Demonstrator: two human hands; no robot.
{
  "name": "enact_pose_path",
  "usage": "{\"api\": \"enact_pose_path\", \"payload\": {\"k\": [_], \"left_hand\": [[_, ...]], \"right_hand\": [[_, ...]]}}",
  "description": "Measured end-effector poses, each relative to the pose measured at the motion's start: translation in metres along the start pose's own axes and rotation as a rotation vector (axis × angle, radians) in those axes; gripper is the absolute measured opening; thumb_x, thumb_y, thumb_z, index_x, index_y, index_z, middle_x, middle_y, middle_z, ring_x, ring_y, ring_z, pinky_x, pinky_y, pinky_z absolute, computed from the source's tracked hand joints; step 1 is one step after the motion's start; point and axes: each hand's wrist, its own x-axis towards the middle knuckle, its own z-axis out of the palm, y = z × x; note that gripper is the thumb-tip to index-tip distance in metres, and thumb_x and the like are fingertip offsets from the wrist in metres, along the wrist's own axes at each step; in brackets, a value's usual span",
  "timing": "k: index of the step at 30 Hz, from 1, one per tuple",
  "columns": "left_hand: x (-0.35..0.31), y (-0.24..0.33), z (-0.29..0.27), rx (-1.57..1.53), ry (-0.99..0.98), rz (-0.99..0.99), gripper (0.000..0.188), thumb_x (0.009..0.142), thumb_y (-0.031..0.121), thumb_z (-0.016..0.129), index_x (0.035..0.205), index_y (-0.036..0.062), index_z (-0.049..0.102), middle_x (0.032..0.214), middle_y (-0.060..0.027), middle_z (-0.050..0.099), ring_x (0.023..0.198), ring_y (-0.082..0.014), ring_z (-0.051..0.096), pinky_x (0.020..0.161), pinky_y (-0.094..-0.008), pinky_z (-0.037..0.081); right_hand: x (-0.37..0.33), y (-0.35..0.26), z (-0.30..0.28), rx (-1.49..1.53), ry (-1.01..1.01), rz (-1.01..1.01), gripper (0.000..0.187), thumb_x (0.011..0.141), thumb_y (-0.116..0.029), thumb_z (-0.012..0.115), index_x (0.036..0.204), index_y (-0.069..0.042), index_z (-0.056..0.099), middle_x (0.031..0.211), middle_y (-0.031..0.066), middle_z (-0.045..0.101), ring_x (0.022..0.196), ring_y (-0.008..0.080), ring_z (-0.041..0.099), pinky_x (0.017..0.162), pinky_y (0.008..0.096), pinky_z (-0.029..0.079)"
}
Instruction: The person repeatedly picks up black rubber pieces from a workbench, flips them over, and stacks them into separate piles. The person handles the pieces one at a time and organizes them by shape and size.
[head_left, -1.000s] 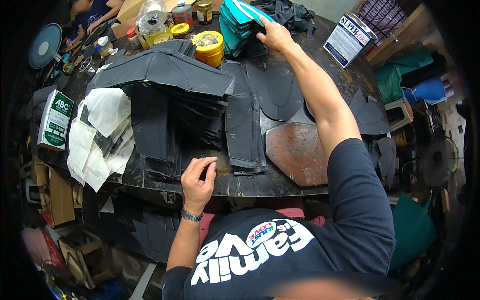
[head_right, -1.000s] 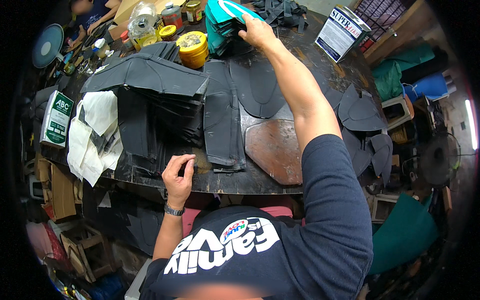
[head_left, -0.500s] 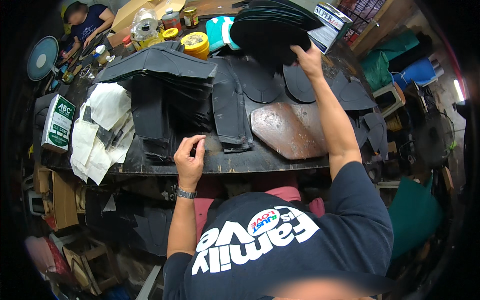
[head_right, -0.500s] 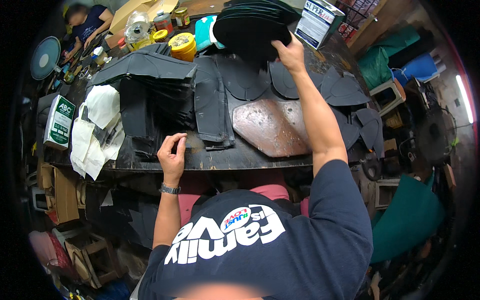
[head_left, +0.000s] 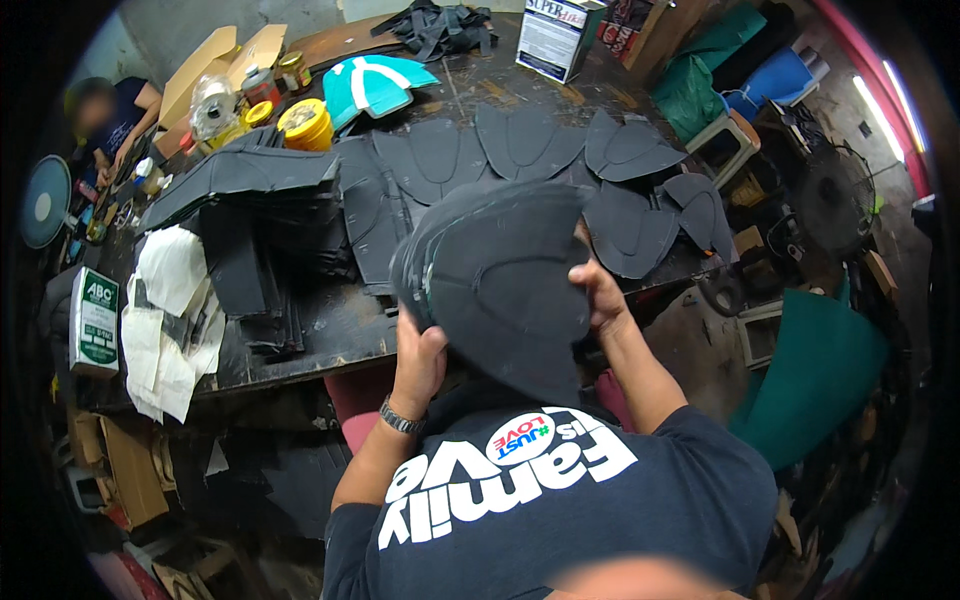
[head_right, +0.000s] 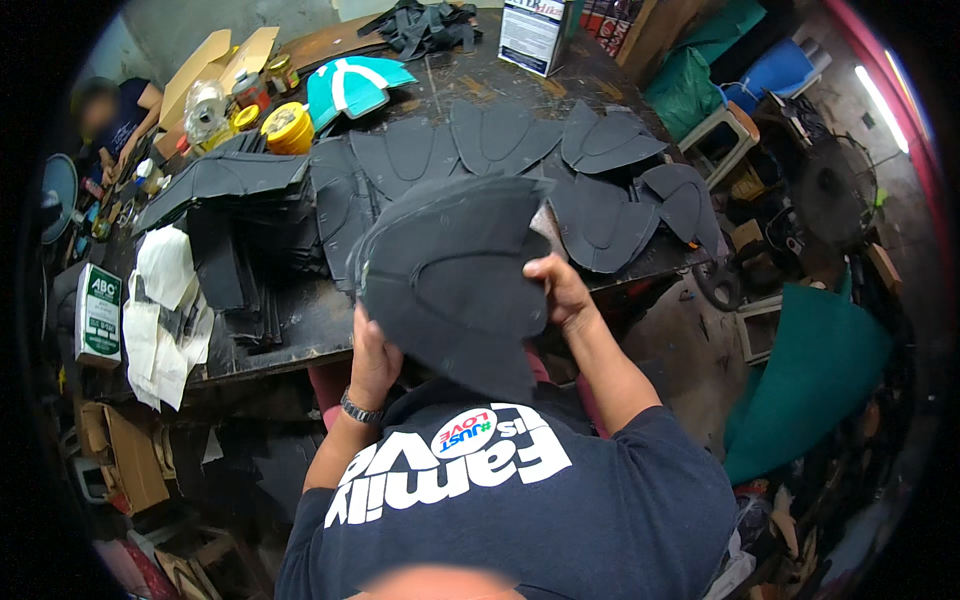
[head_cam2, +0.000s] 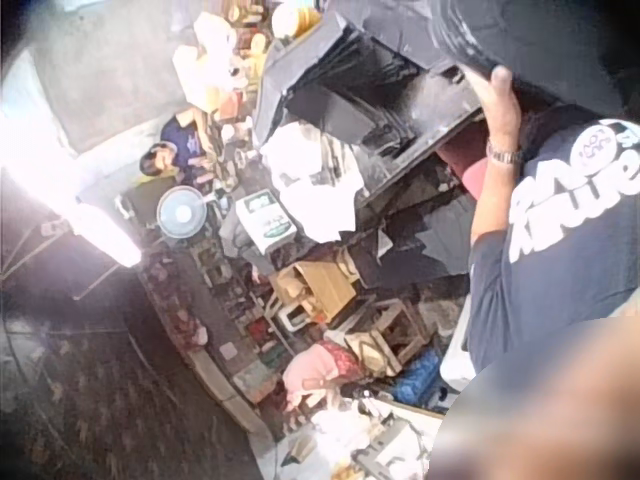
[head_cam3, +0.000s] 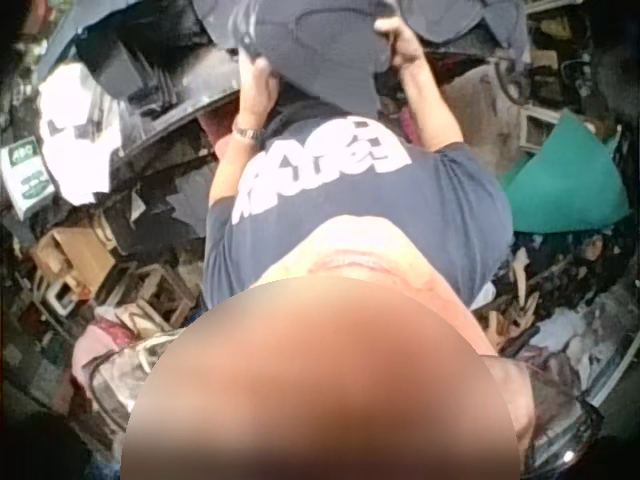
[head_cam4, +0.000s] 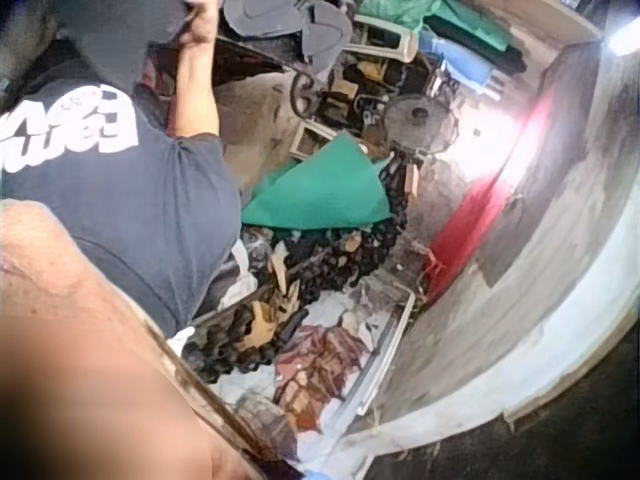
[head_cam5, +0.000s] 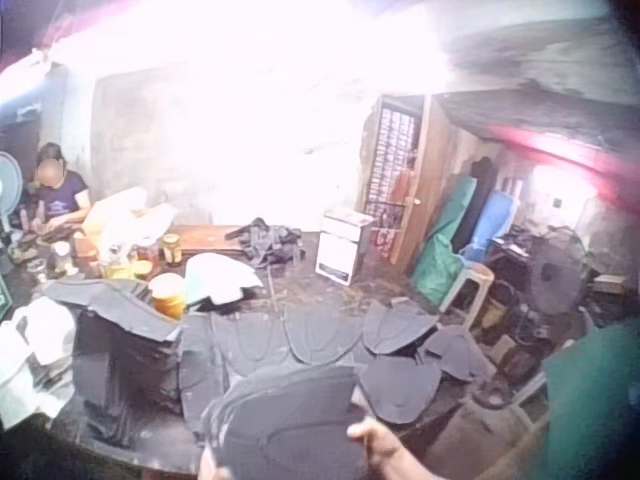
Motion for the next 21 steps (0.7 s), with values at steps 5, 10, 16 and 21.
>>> {"api": "enact_pose_path", "payload": {"k": [5,10,16,21], "left_hand": [[-0.003,0.008,0.018,-0.053,0.040,0.068,0.112,0.083,0.038,0.076,0.162,0.0143,0.001,0.148,-0.0120,0.046,0.132,-0.0248,0.051,0.111,-0.0418,0.043],[-0.008,0.014,-0.004,-0.016,0.076,0.043,0.091,0.086,0.028,0.068,0.160,0.0048,0.020,0.151,-0.0140,0.044,0.135,-0.0247,0.048,0.113,-0.0386,0.039],[-0.022,-0.003,-0.046,-0.264,-0.104,-0.109,0.073,0.091,0.012,0.066,0.152,-0.0053,0.030,0.144,-0.0162,0.051,0.130,-0.0252,0.054,0.110,-0.0368,0.043],[-0.036,-0.020,-0.024,0.092,0.072,-0.415,0.063,0.084,-0.002,0.074,0.139,-0.0032,0.045,0.133,-0.0150,0.059,0.124,-0.0216,0.058,0.103,-0.0335,0.049]], "right_hand": [[-0.016,0.012,0.026,0.009,0.156,0.124,0.040,0.085,-0.017,0.068,0.116,0.007,0.064,0.103,0.0166,0.073,0.087,0.0235,0.073,0.081,0.0351,0.061],[-0.011,-0.013,0.050,-0.347,-0.003,0.129,0.055,0.083,-0.015,0.080,0.129,0.002,0.056,0.115,0.0129,0.069,0.100,0.0216,0.069,0.091,0.0355,0.057],[0.048,-0.068,0.069,-0.841,-0.153,-0.007,0.083,0.077,-0.007,0.084,0.147,0.007,0.041,0.132,0.0136,0.061,0.120,0.0207,0.059,0.103,0.0330,0.049],[0.097,-0.072,0.086,-1.379,-0.321,-0.125,0.087,0.070,-0.011,0.089,0.144,0.005,0.047,0.134,0.0149,0.061,0.125,0.0239,0.055,0.109,0.0337,0.042]]}}
